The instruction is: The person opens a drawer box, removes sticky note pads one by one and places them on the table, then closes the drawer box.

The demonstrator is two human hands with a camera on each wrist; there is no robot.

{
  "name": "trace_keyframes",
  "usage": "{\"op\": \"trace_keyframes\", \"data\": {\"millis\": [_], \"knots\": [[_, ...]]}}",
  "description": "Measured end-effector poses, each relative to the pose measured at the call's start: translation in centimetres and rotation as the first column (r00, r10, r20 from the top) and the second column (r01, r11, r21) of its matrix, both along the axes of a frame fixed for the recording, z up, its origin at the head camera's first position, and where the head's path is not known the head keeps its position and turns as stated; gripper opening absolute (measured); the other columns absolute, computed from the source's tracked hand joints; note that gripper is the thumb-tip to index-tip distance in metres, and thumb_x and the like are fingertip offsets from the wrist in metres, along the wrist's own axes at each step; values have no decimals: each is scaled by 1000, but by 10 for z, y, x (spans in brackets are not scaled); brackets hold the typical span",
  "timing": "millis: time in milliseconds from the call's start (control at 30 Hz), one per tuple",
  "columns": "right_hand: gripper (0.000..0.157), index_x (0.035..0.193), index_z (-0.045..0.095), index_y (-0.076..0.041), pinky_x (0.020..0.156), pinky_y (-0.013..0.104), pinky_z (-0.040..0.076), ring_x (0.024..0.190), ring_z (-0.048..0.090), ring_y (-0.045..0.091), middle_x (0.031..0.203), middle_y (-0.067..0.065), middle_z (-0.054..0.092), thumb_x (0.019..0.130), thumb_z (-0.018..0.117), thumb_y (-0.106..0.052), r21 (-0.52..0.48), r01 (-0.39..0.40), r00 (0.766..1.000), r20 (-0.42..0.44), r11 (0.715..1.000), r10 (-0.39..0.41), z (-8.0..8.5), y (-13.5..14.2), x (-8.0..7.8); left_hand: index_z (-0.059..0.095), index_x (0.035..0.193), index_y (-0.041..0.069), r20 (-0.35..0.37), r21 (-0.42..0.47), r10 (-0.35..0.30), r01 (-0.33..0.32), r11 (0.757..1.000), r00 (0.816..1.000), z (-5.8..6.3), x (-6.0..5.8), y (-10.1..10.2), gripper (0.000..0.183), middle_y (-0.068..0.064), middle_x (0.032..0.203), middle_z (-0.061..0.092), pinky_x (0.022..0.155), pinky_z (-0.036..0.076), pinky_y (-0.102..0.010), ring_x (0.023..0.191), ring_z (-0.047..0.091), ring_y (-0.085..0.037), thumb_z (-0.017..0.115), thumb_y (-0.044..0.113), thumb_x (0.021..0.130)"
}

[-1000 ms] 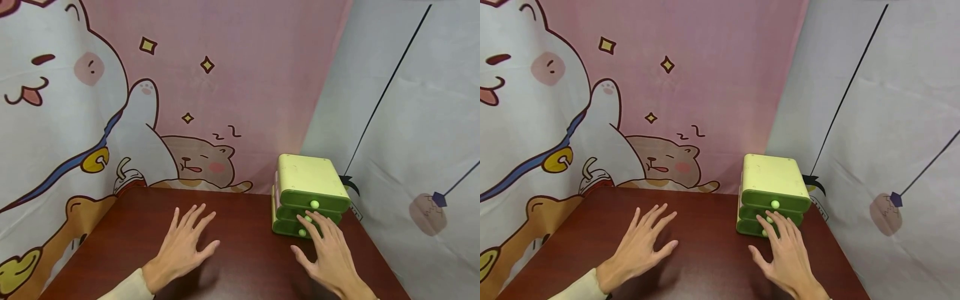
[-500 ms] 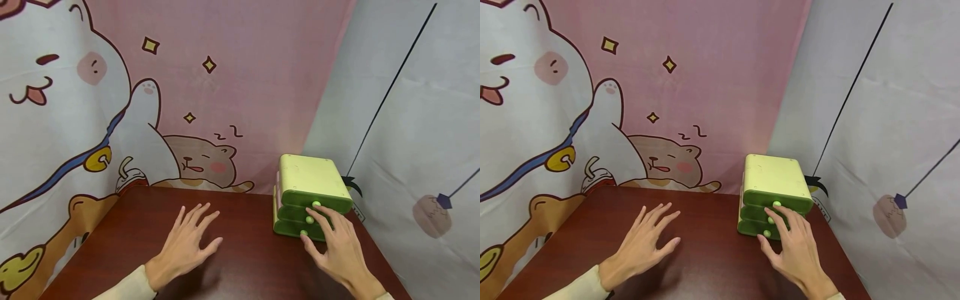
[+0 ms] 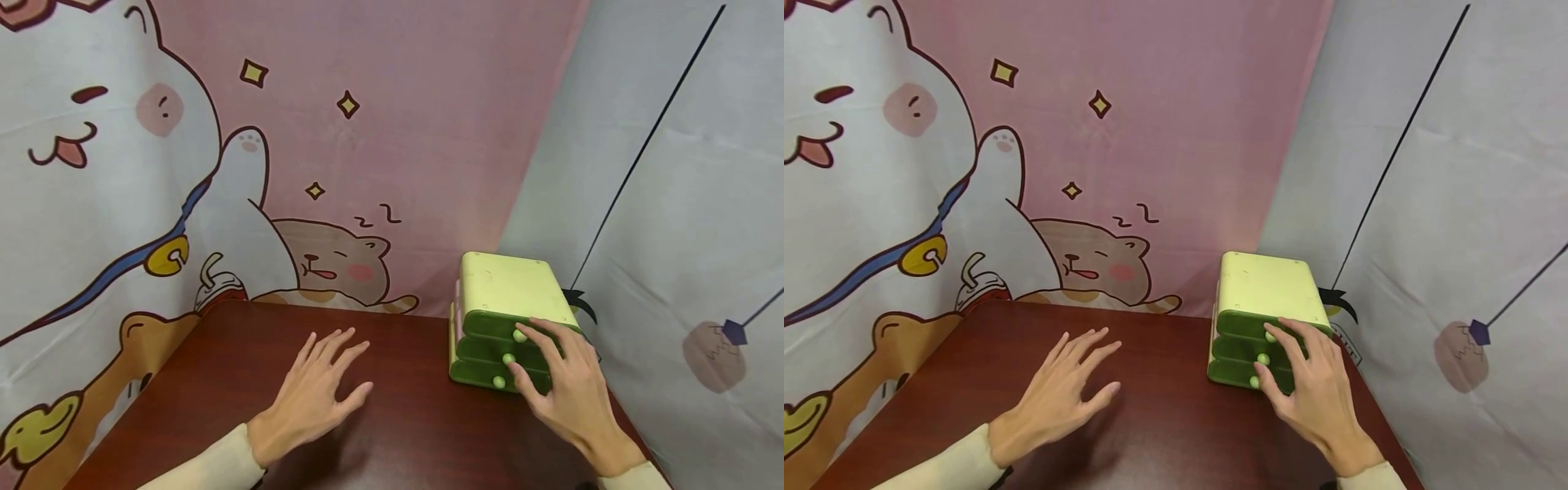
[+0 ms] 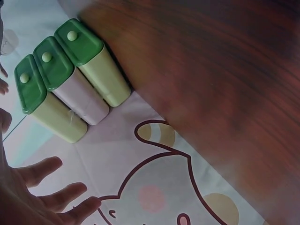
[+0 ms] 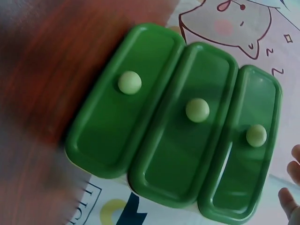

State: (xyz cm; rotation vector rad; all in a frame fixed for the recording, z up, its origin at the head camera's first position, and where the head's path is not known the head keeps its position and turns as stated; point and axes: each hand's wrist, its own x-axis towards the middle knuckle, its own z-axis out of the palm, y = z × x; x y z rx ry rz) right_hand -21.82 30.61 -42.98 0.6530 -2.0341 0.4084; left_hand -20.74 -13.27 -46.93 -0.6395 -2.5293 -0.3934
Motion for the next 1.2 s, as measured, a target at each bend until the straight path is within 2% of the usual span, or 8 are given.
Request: {"op": "trace_keyframes", "data": {"millis": [167,267,400,500,667,900,1200], "knots": [[73,150,77,-10,107,70,43,134,63,53,151,26,70,114,55,-69,-2,19,997,71,1000,-19,8,10,-3,64,166,31,-16,-3,-15,15,1000,1000,3,2,4,67,-5,177,59,137,39,-71,165,56,-35,73,63,108],[66,155,74,-11,113,74,43,141,62,54,157,26,67,111,63,-59,-4,33,992,126,999,-33,12,16,-7,64,166,32,-16,-2,-21,21,1000,1000,5,2,6,66,-5,177,58,138,39,-71,165,55,-34,72,63,108],[60,155,74,-13,111,76,44,144,61,55,159,25,68,101,75,-41,-26,32,992,126,999,-28,15,20,-12,64,166,32,-30,3,-30,30,1000,999,7,2,9,66,-5,177,59,138,39,-70,165,56,-34,71,63,108],[60,153,76,-14,107,76,44,143,62,55,157,23,69,97,80,-35,-51,25,995,100,998,-19,17,19,-15,64,166,32,-36,6,-29,29,1000,999,7,1,10,65,-5,176,59,137,40,-70,165,56,-34,72,62,108],[63,154,75,-15,109,76,43,145,61,54,159,22,68,94,84,-29,-68,45,991,133,997,-35,18,21,-17,64,166,32,-30,14,-29,29,999,999,6,1,13,64,-4,176,60,137,41,-70,164,57,-33,71,61,109],[63,157,73,-16,113,77,42,146,60,54,161,21,67,96,86,-23,-89,66,983,178,994,-49,19,25,-22,64,166,32,-18,49,-43,43,998,999,6,2,21,63,-4,174,62,136,43,-68,162,60,-32,69,61,110],[58,160,71,-18,111,81,40,147,59,55,165,21,65,105,83,-29,-81,98,965,252,992,-75,24,33,-34,59,170,34,71,69,-105,100,993,992,9,2,33,62,-3,176,59,134,46,-68,161,61,-33,67,59,113]]}}
